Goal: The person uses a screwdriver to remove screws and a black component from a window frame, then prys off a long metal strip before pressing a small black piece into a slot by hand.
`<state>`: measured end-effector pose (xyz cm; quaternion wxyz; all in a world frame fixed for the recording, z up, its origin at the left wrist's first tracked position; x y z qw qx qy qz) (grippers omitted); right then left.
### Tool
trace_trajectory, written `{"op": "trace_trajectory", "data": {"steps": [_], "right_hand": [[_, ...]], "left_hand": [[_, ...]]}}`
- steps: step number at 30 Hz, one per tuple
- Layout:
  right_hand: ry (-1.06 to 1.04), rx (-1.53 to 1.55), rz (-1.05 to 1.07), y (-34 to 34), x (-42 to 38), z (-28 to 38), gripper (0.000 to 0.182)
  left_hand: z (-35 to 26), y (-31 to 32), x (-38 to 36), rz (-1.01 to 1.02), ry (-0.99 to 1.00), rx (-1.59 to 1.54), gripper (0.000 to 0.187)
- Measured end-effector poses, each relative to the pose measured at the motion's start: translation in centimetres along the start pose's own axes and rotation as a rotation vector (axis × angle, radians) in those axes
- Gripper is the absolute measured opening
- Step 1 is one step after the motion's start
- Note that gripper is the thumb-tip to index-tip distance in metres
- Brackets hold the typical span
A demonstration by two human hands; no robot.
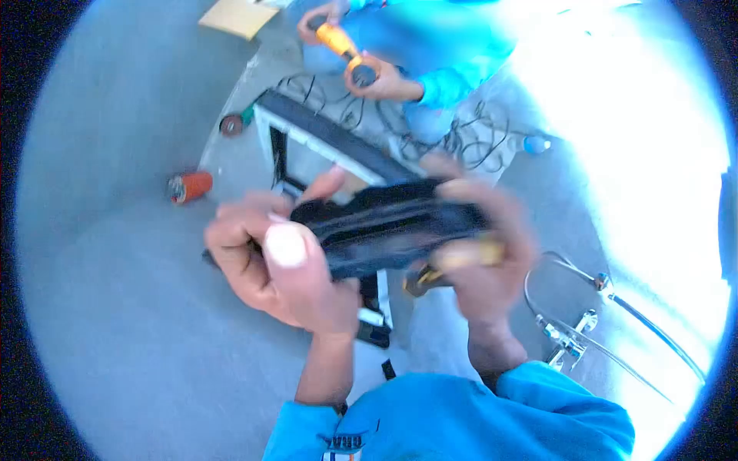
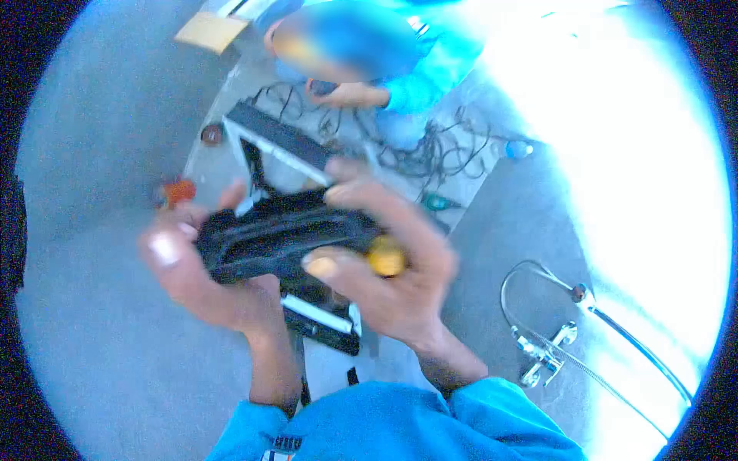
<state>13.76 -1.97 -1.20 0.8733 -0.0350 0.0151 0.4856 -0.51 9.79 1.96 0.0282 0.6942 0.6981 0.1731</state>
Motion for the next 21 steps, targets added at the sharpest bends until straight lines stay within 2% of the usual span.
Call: {"op": "trace_trajectory", "data": {"steps": [1, 2, 3, 4, 5, 6, 8, 9, 11, 13, 15, 16, 18, 21], "right_hand": [[-0.03, -0.027, -0.018, -0.4, 0.5, -0.2, 0.04], [0.199, -0.025, 0.027, 0.2, -0.3, -3.8, 0.035], [0.164, -0.196, 0.157, -0.7, -1.0, -1.9, 0.036], [0.234, -0.249, 0.26, -1.0, -2.8, -3.4, 0.037], [0.252, -0.262, 0.362, -0.9, -3.7, -5.3, 0.039], [0.209, -0.268, 0.342, -1.4, -3.7, -6.0, 0.039], [0.258, -0.302, 0.527, -1.0, -5.8, -7.7, 0.039], [0.247, -0.299, 0.521, -1.6, -5.5, -7.9, 0.039], [0.651, -0.167, 0.538, -3.3, -7.6, -11.2, 0.036], [0.583, -0.208, 0.488, -5.1, -7.8, -11.4, 0.033], [0.856, -0.16, 0.275, -8.5, -9.3, -14.2, 0.034], [0.836, -0.142, 0.295, -8.6, -9.7, -15.0, 0.034], [0.875, -0.238, 0.101, -11.6, -10.5, -16.8, 0.033], [0.83, -0.262, 0.155, -11.4, -10.2, -16.8, 0.031]], "left_hand": [[2.5, -1.5, -0.4, -0.094, -0.099, -0.019, 0.027], [4.7, -3.2, -0.8, -0.092, -0.187, 0.053, 0.025], [3.1, -2.4, -1.8, -0.055, -0.21, 0.145, 0.025], [4.3, -3.1, -3.3, -0.022, -0.302, 0.207, 0.024], [5.9, -3.4, -4.1, 0.049, -0.325, 0.201, 0.022], [6.1, -3.6, -4.3, 0.146, -0.28, 0.289, 0.023], [8.5, -4.7, -7.3, 0.24, -0.404, 0.35, 0.022], [9.9, -5.3, -8.2, 0.275, -0.452, 0.393, 0.024], [11.9, -6.5, -9.9, 0.304, -0.496, 0.467, 0.024], [13.8, -8.7, -11.4, 0.314, -0.532, 0.556, 0.024], [18.0, -15.0, -14.7, 0.277, -0.965, 0.739, 0.025], [19.0, -18.0, -14.8, 0.258, -0.941, 0.756, 0.025], [20.9, -24.0, -15.9, 0.245, -0.962, 0.825, 0.024], [19.8, -28.0, -15.4, 0.291, -0.865, 0.958, 0.023]]}}
Point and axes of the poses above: each hand's wrist, its own x-axis towards the middle knuckle, its own y-axis out of the palm, z = x × y, the point moved 10 cm from there along x, towards the middle knuckle, and after that the axes turned 1 degree about z, right-handed, at the moved point
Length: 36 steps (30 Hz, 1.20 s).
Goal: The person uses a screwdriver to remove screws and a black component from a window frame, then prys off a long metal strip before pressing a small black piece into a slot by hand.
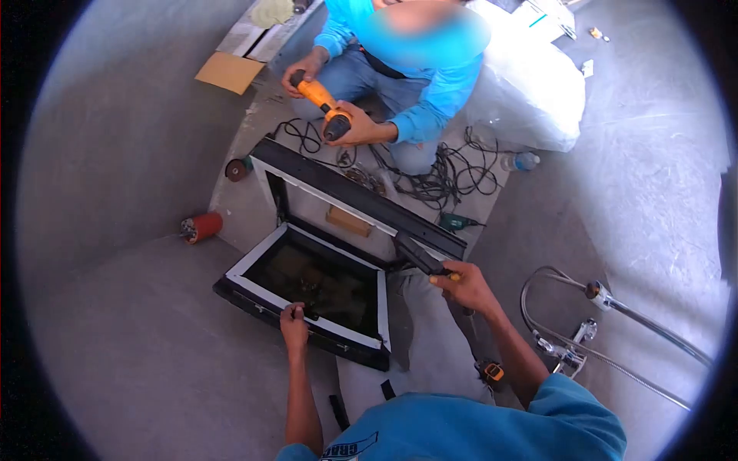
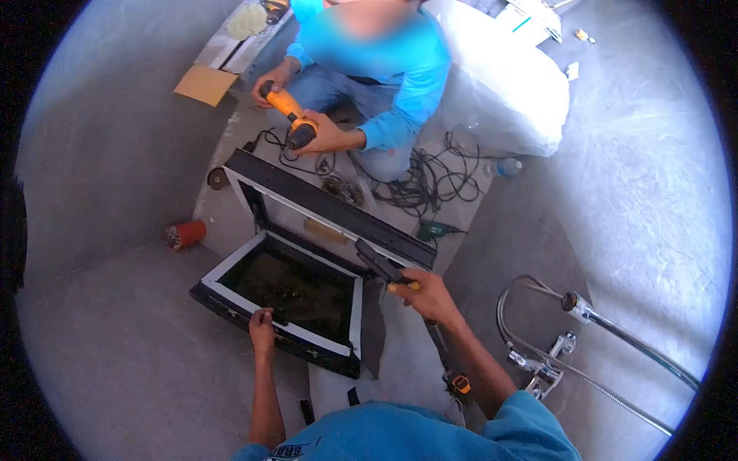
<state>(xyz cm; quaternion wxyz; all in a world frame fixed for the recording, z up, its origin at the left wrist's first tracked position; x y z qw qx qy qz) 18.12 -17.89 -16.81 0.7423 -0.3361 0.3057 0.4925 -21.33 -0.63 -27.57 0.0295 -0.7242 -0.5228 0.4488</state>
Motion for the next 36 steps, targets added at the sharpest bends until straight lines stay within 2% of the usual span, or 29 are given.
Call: {"op": "trace_trajectory", "data": {"steps": [3, 7, 9, 10, 12, 13, 17, 19, 21, 25, 29, 30, 32, 34, 35, 36], "right_hand": [[-0.053, 0.034, 0.035, 1.4, 1.1, -1.9, 0.03], [-0.032, 0.084, -0.079, 0.2, 0.7, -2.0, 0.028], [-0.046, 0.154, -0.272, -2.3, 1.0, -3.7, 0.025], [-0.046, 0.156, -0.27, -3.1, 1.0, -3.8, 0.025], [-0.006, 0.071, -0.452, -6.7, 0.5, -3.7, 0.023], [-0.062, 0.178, -0.501, -8.0, 0.5, -3.5, 0.023], [0.011, 0.268, -0.625, -13.6, 4.0, -7.7, 0.026], [0.019, 0.076, -0.577, -15.5, 6.9, -8.1, 0.031], [-0.096, -0.232, -0.727, -18.2, 9.2, -6.9, 0.031], [-0.031, -0.143, -0.793, -20.7, 14.0, -9.3, 0.035], [-0.097, -0.314, -0.901, -22.9, 16.8, -8.9, 0.036], [-0.139, -0.345, -0.91, -23.5, 17.7, -8.1, 0.036], [-0.048, -0.416, -0.895, -26.1, 19.3, -5.6, 0.032], [-0.113, -0.582, -1.027, -30.9, 21.7, -2.8, 0.027], [-0.367, -0.821, -1.112, -32.4, 22.3, -0.2, 0.016], [-0.243, -0.79, -1.086, -36.0, 24.1, 0.6, 0.017]], "left_hand": [[1.1, -0.2, 0.4, 0.055, 0.108, 0.121, 0.022], [-2.1, -0.1, -0.8, 0.057, 0.02, 0.176, 0.024], [-4.1, -0.4, -0.9, -0.06, 0.239, 0.346, 0.021], [-4.6, -0.3, -1.3, -0.062, 0.239, 0.349, 0.021], [-5.5, -0.9, -2.1, -0.161, 0.142, 0.536, 0.027], [-5.3, -1.4, -1.9, -0.19, 0.149, 0.554, 0.029], [-4.7, -1.8, -2.1, -0.301, 0.309, 0.642, 0.032], [-4.6, -1.6, -3.1, -0.285, 0.336, 0.723, 0.032], [-4.4, -0.3, -2.5, -0.184, 0.325, 0.821, 0.029], [-5.6, 0.1, -2.5, -0.243, 0.416, 0.885, 0.026], [-5.7, 0.0, -2.4, -0.265, 0.421, 0.884, 0.028], [-5.7, 0.0, -2.8, -0.28, 0.431, 0.887, 0.029], [-4.8, -0.5, -2.4, -0.273, 0.365, 0.872, 0.029], [-4.2, -0.7, -1.7, -0.262, 0.323, 0.86, 0.028], [-4.2, -0.8, -1.7, -0.258, 0.353, 0.861, 0.029], [-4.3, -0.7, -1.9, -0.256, 0.382, 0.859, 0.029]]}}
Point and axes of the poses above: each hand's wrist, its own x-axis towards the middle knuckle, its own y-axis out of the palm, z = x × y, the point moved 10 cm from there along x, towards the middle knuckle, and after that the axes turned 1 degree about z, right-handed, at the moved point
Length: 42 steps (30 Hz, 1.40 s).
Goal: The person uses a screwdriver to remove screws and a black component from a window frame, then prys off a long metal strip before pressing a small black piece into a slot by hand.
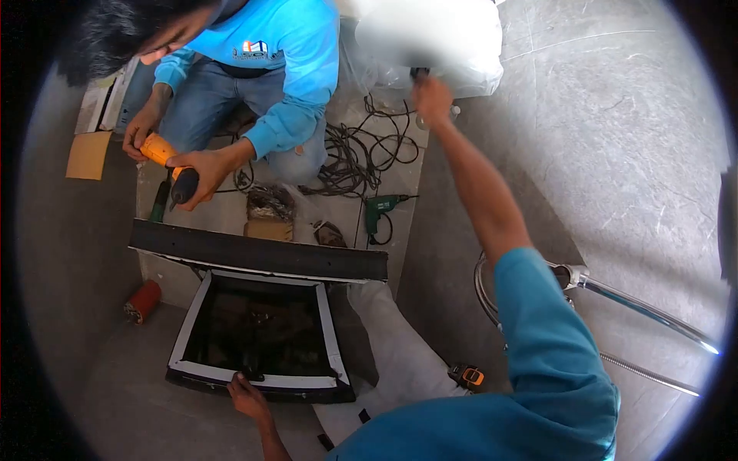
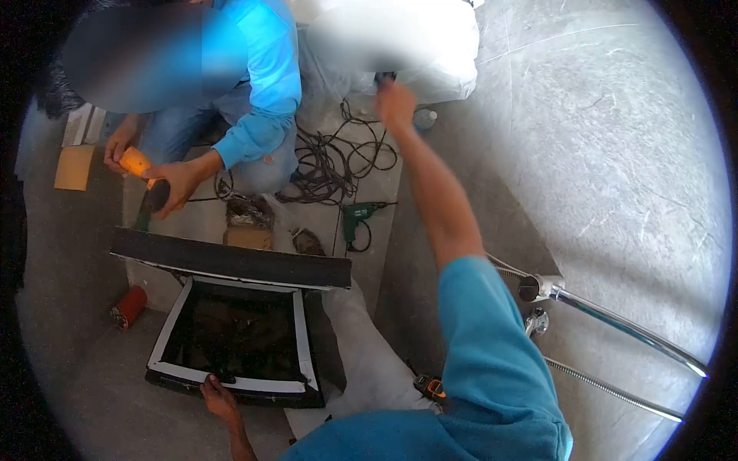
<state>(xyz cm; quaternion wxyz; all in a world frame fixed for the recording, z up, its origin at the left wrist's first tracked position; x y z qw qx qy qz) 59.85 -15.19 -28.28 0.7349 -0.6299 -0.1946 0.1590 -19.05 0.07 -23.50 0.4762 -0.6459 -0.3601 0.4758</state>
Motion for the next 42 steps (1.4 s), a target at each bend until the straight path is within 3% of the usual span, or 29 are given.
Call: {"op": "trace_trajectory", "data": {"steps": [3, 4, 6, 8, 10, 11, 12, 13, 16, 19, 21, 23, 25, 28, 29, 36, 38, 42], "right_hand": [[0.072, -0.119, -0.058, -5.0, 7.2, 0.0, 0.023], [0.088, -0.153, -0.013, -5.7, 8.4, 0.0, 0.034], [0.235, -0.142, -0.025, -6.5, 9.4, -1.0, 0.047], [0.229, -0.07, 0.059, -5.5, 8.2, -1.6, 0.048], [0.215, 0.066, 0.33, -4.9, 2.7, 1.3, 0.052], [0.059, 0.022, 0.336, -2.8, 1.4, 0.4, 0.056], [0.156, 0.261, 0.507, -2.1, -2.3, 0.9, 0.061], [0.331, 0.505, 0.618, -4.9, -7.3, 4.5, 0.058], [0.201, 0.704, 0.796, -10.3, -17.0, 13.3, 0.046], [0.224, 1.123, 0.905, -12.2, -25.8, 20.2, 0.037], [0.252, 1.251, 0.849, -10.2, -30.2, 23.8, 0.031], [0.324, 1.197, 0.831, -6.4, -34.2, 25.1, 0.029], [0.51, 1.349, 0.832, -3.2, -37.6, 27.1, 0.029], [0.438, 1.331, 0.721, -0.7, -39.0, 30.4, 0.028], [0.334, 1.314, 0.67, -0.3, -38.6, 31.6, 0.027], [0.439, 1.461, 0.794, 0.9, -37.6, 35.7, 0.026], [0.49, 1.532, 0.797, 1.6, -37.8, 36.0, 0.026], [0.514, 1.557, 0.786, 2.4, -38.5, 36.5, 0.026]], "left_hand": [[0.1, 0.1, 0.0, 0.05, -0.099, 0.039, 0.029], [0.0, 0.3, 0.1, 0.057, -0.098, 0.036, 0.029], [-0.3, 0.0, 0.1, 0.026, -0.055, 0.027, 0.027], [-0.8, 0.0, 0.5, -0.002, -0.036, -0.035, 0.026], [-0.7, -0.5, 0.2, -0.017, -0.021, -0.144, 0.023], [-0.8, -0.8, 0.3, -0.024, -0.032, -0.195, 0.022], [-1.2, -0.9, 0.7, 0.053, -0.05, -0.08, 0.021], [-0.9, -1.2, 0.6, -0.052, 0.016, -0.086, 0.02], [-0.3, -0.9, 1.3, 0.074, -0.103, -0.131, 0.019], [-1.5, -0.6, 1.5, 0.035, 0.032, -0.197, 0.019], [-1.5, 0.7, 2.4, 0.057, 0.128, -0.118, 0.022], [-4.1, -1.1, 4.1, 0.21, 0.093, -0.342, 0.026], [-3.8, 0.3, 4.9, 0.337, 0.12, -0.413, 0.025], [-4.1, 1.9, 6.4, 0.499, 0.261, -0.512, 0.02], [-4.1, 3.0, 6.3, 0.677, 0.214, -0.487, 0.019], [-5.5, 4.2, 7.7, 0.815, 0.286, -0.595, 0.023], [-6.2, 5.0, 6.8, 0.874, 0.435, -0.519, 0.026], [-6.8, 4.5, 6.0, 0.907, 0.432, -0.411, 0.024]]}}
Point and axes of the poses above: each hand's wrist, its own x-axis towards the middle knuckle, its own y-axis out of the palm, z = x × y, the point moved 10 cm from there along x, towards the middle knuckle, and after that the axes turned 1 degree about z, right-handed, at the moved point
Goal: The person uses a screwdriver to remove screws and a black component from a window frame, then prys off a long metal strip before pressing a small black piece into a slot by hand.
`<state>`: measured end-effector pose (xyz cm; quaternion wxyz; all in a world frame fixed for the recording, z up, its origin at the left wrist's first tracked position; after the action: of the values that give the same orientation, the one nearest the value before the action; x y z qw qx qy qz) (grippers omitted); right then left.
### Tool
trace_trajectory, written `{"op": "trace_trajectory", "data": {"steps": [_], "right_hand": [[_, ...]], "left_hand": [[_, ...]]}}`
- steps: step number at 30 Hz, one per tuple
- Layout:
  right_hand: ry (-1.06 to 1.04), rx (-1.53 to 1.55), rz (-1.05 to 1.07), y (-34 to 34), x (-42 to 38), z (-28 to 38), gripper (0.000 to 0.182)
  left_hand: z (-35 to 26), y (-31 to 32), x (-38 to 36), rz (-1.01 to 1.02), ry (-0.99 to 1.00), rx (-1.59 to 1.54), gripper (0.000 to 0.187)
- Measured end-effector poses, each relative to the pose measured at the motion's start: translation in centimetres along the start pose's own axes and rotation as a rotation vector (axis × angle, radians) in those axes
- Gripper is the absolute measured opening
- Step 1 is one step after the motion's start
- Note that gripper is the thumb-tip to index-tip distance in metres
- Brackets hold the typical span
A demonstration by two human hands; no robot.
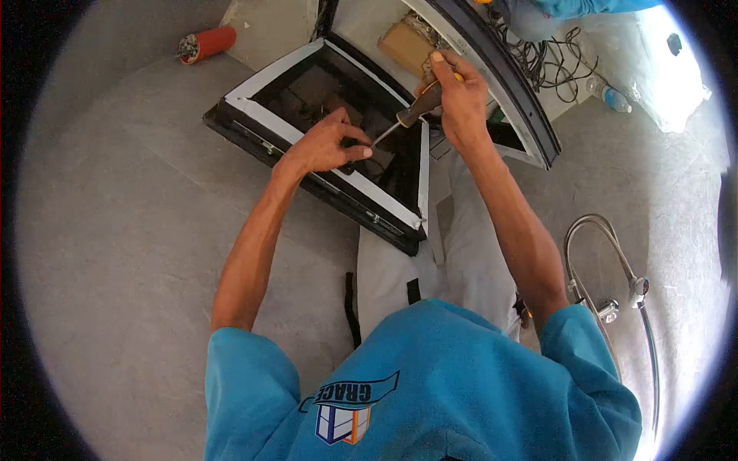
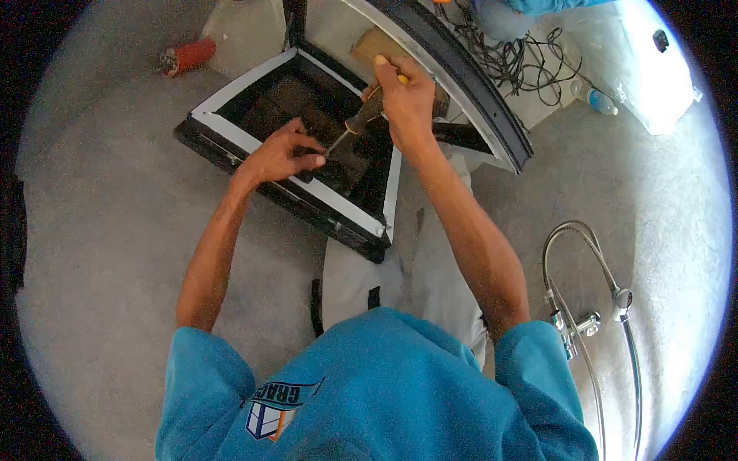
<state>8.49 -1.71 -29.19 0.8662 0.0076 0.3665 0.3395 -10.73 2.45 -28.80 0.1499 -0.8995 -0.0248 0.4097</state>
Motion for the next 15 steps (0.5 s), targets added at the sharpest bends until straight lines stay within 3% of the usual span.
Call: {"op": "trace_trajectory", "data": {"steps": [5, 12, 14, 15], "right_hand": [[0.033, -0.026, 0.012, -0.3, 0.2, -1.0, 0.023], [0.119, -0.006, -0.022, -1.3, 0.0, -2.7, 0.029], [0.044, -0.369, 0.013, -1.3, 0.5, -1.8, 0.045], [0.045, -0.371, 0.012, -1.6, 0.7, -0.6, 0.045]], "left_hand": [[1.1, 2.0, 0.5, 0.072, 0.018, 0.034, 0.035], [1.5, 2.3, 0.4, 0.087, -0.002, 0.019, 0.033], [0.9, 2.1, 0.4, 0.077, 0.046, 0.036, 0.03], [0.7, 1.9, 0.5, 0.078, 0.047, 0.034, 0.03]]}}
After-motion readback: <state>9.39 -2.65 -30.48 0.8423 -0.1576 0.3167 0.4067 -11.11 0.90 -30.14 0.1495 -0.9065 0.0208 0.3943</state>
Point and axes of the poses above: each hand's wrist, its own x-axis towards the middle knuckle, its own y-axis out of the palm, z = x × y, the point moved 10 cm from there along x, towards the middle knuckle, and after that the axes turned 1 degree about z, right-handed, at the moved point
